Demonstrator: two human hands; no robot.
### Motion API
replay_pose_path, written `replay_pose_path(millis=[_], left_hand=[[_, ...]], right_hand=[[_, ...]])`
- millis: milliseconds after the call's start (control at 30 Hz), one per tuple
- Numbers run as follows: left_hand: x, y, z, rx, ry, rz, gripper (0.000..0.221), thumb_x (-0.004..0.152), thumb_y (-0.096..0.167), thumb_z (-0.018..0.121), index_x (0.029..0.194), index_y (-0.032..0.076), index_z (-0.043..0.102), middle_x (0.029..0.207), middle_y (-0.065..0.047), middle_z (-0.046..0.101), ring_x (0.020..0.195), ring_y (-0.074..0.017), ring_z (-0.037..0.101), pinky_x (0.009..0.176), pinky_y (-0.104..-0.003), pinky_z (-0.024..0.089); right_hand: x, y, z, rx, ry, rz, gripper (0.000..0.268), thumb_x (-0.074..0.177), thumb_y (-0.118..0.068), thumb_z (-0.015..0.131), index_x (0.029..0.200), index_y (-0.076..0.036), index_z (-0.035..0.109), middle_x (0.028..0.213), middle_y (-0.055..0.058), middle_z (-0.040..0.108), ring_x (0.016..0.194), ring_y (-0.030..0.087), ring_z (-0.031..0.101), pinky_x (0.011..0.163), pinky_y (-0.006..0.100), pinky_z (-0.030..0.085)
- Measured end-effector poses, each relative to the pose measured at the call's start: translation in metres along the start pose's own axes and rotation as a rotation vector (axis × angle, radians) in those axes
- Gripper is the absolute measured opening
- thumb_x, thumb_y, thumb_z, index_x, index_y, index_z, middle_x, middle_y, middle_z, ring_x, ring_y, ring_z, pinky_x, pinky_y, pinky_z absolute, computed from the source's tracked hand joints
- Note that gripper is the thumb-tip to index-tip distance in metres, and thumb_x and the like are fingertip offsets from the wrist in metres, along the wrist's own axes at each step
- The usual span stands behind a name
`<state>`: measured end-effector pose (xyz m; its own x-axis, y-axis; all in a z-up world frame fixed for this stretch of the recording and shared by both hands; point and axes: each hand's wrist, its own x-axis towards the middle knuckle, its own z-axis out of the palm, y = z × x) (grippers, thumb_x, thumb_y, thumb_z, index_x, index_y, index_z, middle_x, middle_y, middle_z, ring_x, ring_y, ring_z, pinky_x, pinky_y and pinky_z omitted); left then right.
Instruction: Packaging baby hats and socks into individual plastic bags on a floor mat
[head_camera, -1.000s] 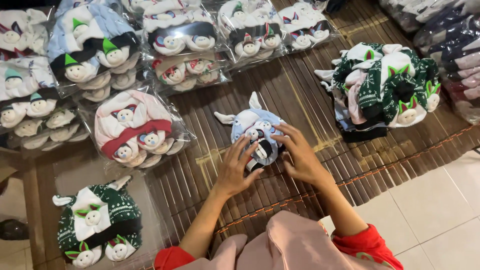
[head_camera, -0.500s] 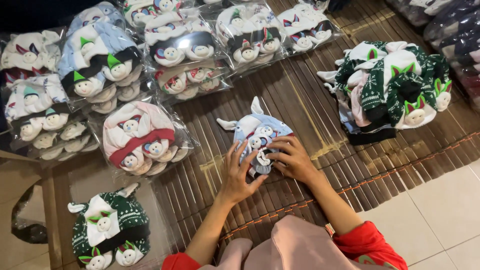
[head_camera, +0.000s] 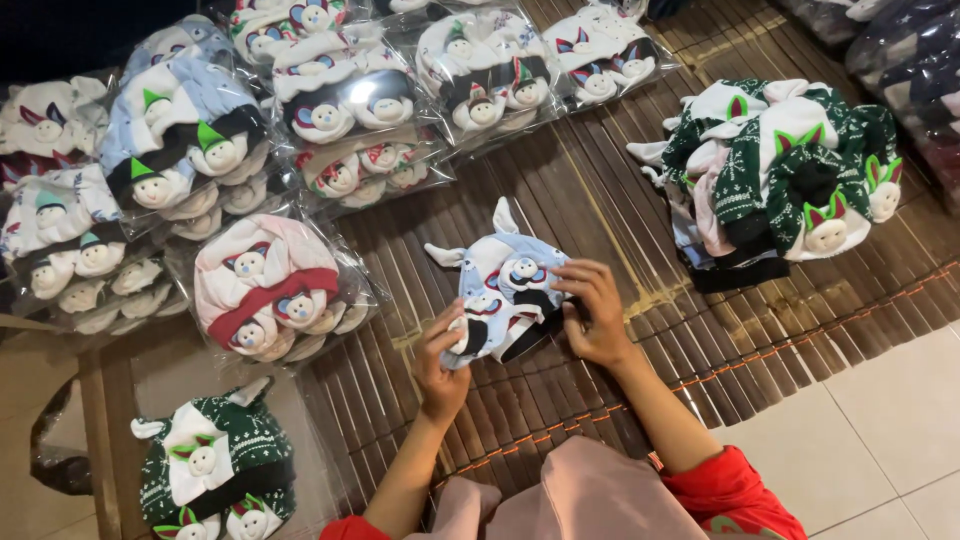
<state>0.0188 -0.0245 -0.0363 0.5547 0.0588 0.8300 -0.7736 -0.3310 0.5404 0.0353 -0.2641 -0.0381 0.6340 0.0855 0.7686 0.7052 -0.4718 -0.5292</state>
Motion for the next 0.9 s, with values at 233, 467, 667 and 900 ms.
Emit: replay_pose_path(millis=[233, 467, 667, 900], left_hand=[[0.008, 0.003, 0.002, -0.064, -0.084, -0.071, 0.027, 0.092, -0.02, 0.048, 0.086, 0.004, 0.058, 0.127, -0.021, 0.058, 0.131, -0.0514, 0.054, 0.101, -0.047, 0.053], [-0.017, -0.023, -0.008, -0.039, -0.143, -0.356, 0.038, 0.082, -0.018, 0.061, 0.084, 0.017, 0.075, 0.1, -0.007, 0.063, 0.094, -0.0329, 0.069, 0.088, -0.042, 0.055], [-0.002, -0.017, -0.006, -0.354, -0.211, -0.558, 0.037, 0.083, 0.002, 0.049, 0.11, 0.004, 0.073, 0.125, -0.02, 0.067, 0.129, -0.0378, 0.055, 0.108, -0.053, 0.038], [0.006, -0.001, -0.008, 0.045, -0.172, -0.202, 0.032, 0.096, 0.024, 0.059, 0.12, 0.006, 0.071, 0.13, -0.017, 0.064, 0.134, -0.0453, 0.051, 0.11, -0.057, 0.038]], right_hand=[[0.0, -0.001, 0.008, -0.174, -0.247, 0.114, 0.065, 0.066, 0.004, 0.057, 0.121, -0.027, 0.071, 0.144, 0.001, 0.058, 0.144, 0.037, 0.038, 0.111, 0.045, 0.024], [-0.02, 0.02, 0.014, 0.126, 0.053, 0.191, 0.024, 0.086, 0.002, 0.066, 0.107, -0.009, 0.066, 0.112, 0.011, 0.07, 0.119, 0.037, 0.061, 0.1, 0.044, 0.039], [-0.028, 0.023, 0.004, 0.247, 0.365, 0.59, 0.036, 0.104, -0.02, 0.063, 0.131, -0.004, 0.046, 0.114, 0.009, 0.055, 0.108, 0.018, 0.053, 0.099, 0.037, 0.045], [-0.032, 0.019, 0.002, 0.336, 0.287, 0.787, 0.055, 0.081, -0.021, 0.089, 0.125, -0.01, 0.057, 0.108, 0.006, 0.065, 0.105, 0.016, 0.059, 0.096, 0.036, 0.047]])
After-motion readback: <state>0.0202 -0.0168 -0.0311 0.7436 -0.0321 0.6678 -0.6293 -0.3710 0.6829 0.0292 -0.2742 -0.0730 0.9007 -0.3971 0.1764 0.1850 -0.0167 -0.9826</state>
